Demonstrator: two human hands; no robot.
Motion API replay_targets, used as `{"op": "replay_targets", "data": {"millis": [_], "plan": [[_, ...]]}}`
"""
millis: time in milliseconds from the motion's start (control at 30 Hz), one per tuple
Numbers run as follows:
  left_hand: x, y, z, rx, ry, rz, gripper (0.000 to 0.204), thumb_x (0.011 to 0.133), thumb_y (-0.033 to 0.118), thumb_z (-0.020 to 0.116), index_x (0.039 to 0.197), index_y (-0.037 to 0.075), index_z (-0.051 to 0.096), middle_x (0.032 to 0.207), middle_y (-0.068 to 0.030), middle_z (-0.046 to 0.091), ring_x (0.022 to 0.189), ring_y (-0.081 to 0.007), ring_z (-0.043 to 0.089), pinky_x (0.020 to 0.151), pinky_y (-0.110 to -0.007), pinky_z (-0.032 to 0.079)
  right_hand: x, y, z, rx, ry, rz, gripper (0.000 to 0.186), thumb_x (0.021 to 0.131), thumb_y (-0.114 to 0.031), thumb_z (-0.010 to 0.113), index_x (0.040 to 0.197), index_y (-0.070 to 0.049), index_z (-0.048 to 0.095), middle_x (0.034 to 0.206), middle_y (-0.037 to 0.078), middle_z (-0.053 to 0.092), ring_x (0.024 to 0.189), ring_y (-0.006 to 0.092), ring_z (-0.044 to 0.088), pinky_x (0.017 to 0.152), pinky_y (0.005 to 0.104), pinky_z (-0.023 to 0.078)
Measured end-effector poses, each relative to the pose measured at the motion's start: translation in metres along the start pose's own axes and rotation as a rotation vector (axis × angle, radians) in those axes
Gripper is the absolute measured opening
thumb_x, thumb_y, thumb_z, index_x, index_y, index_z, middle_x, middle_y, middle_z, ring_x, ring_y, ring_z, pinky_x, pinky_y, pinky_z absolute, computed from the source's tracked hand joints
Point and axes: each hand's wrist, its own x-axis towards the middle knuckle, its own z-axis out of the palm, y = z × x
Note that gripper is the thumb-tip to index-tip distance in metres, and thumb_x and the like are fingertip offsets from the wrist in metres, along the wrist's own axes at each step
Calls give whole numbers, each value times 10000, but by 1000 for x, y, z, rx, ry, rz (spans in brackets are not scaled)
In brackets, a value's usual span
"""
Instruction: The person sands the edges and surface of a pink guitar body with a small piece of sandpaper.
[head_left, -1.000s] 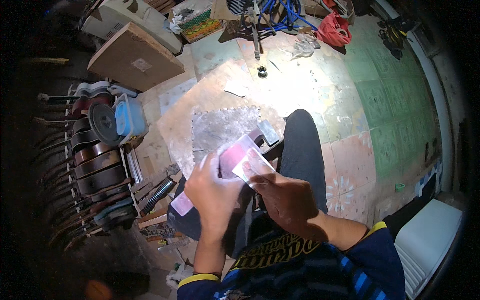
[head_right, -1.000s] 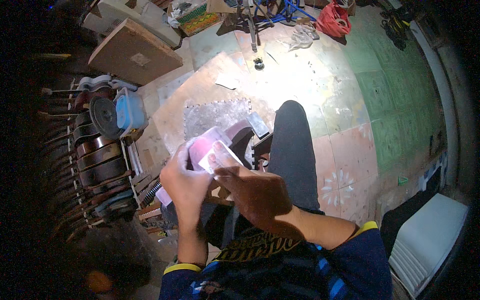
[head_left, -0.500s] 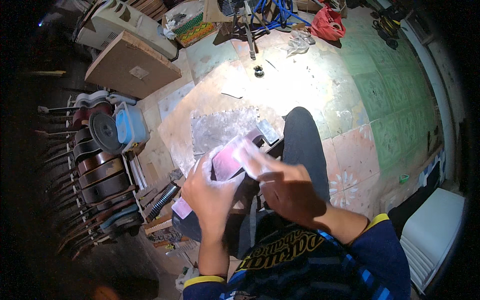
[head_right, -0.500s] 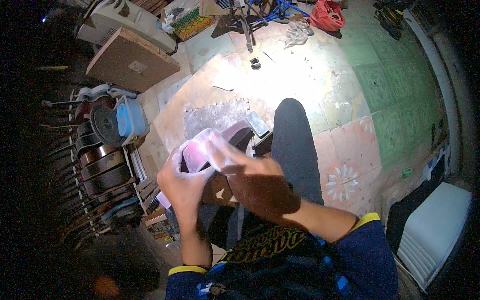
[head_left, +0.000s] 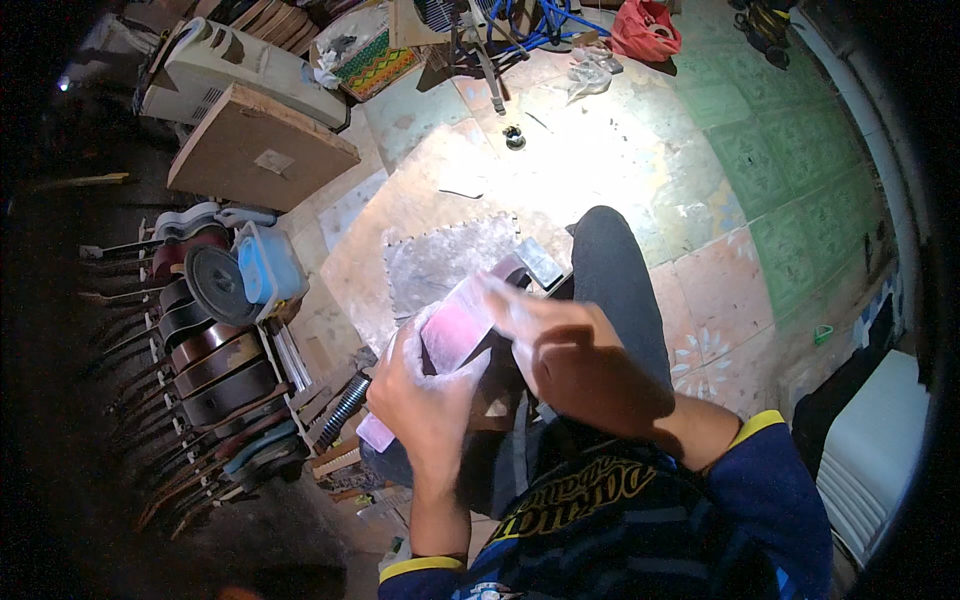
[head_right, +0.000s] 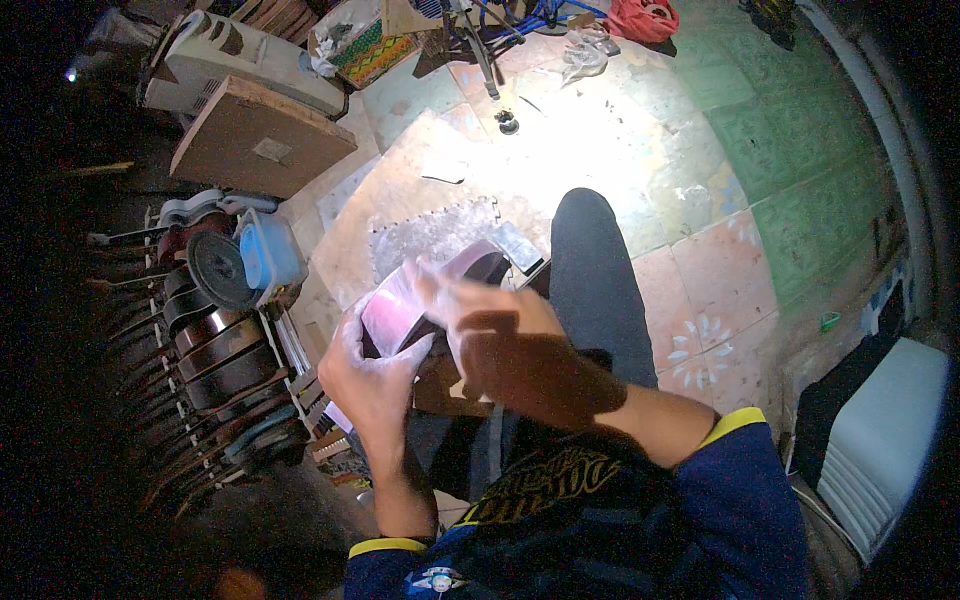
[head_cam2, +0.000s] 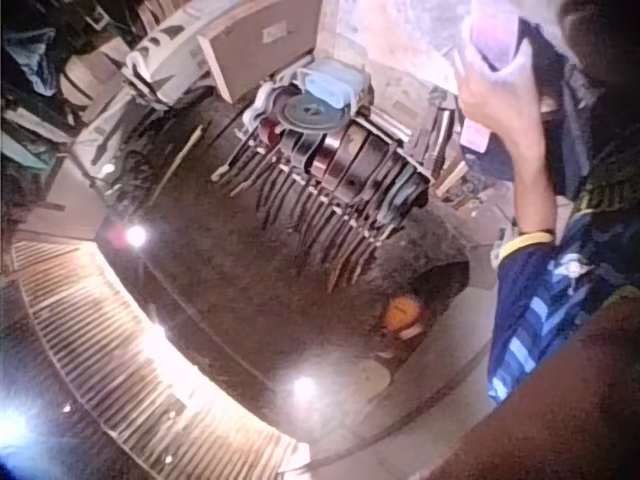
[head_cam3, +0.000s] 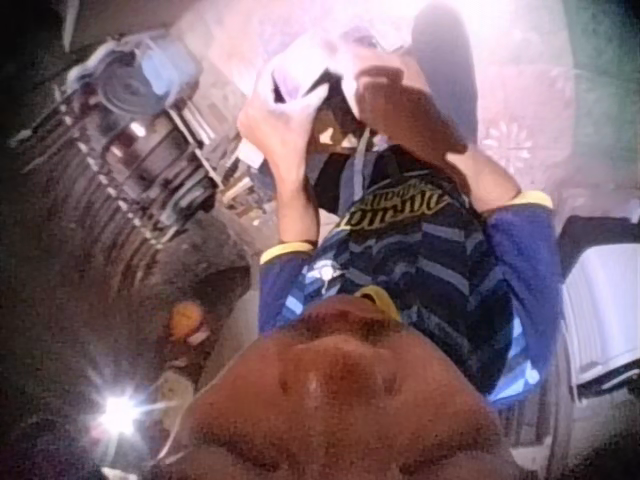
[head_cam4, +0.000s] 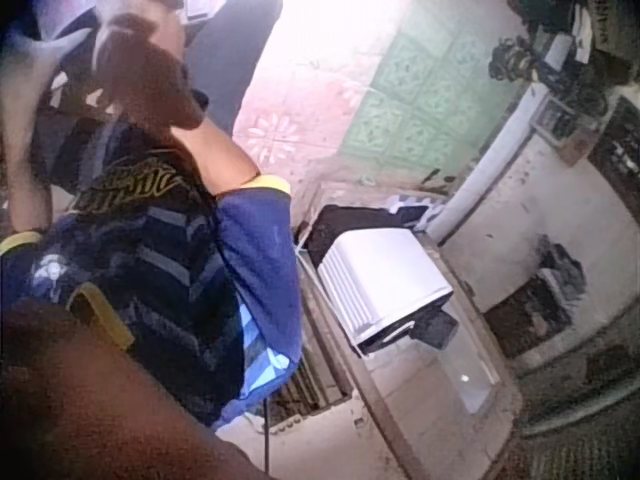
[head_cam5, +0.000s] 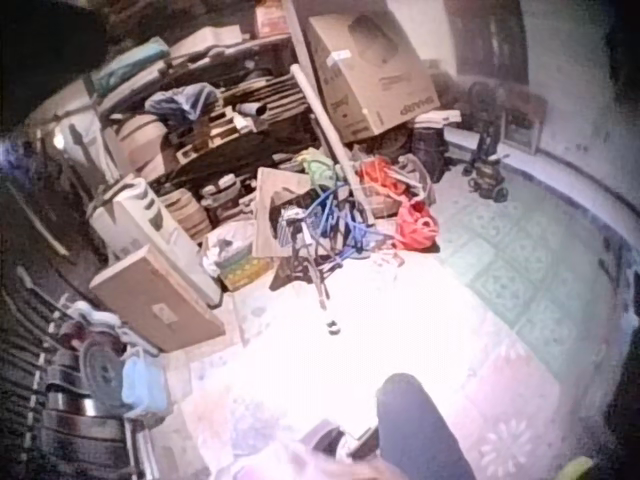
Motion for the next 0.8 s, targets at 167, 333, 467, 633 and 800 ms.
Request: {"op": "replay_targets", "data": {"millis": [167, 333, 467, 633, 800], "plan": [[-3, 2, 2, 0, 3, 18, 544, 626, 167, 926, 1117, 18, 746, 961, -169, 771, 887, -292, 769, 812, -366, 577, -4, -6, 2, -42, -26, 80, 580, 938, 6, 525, 1514, -61, 519, 1514, 235, 539, 1248, 360, 657, 1035, 367, 561], [-5, 0, 7, -8, 49, 1, 509, 627, 189, 905, 1098, 70, 755, 938, -178, 750, 861, -385, 731, 760, -421, 566, -5, -39, -5, -366, -230, 113, 566, 956, -22, 508, 1516, -95, 532, 1538, 199, 530, 1110, 330, 725, 948, 340, 595], [-1, 1, 3, -9, 28, 0, 452, 669, 222, 890, 1075, 69, 762, 930, -175, 749, 840, -385, 729, 750, -425, 566, 8, -4, -1, -164, -132, 105, 612, 943, -26, 511, 1542, -148, 523, 1563, 170, 516, 943, 205, 774, 715, 263, 625], [2, -8, 6, -29, 35, -7, 465, 668, 217, 890, 1091, 74, 757, 892, -168, 744, 822, -384, 727, 729, -437, 563, 0, -20, 8, -557, -87, -194, 665, 885, -5, 550, 1531, -161, 532, 1548, 107, 544, 947, 264, 767, 703, 308, 638], [4, -10, 1, -79, 18, -2, 531, 628, 207, 915, 1126, 108, 759, 931, -160, 752, 837, -380, 728, 744, -444, 564, -4, -34, 8, -411, -99, -6, 679, 871, 44, 556, 1520, -157, 550, 1513, 136, 569, 1003, 322, 755, 816, 368, 634]]}}
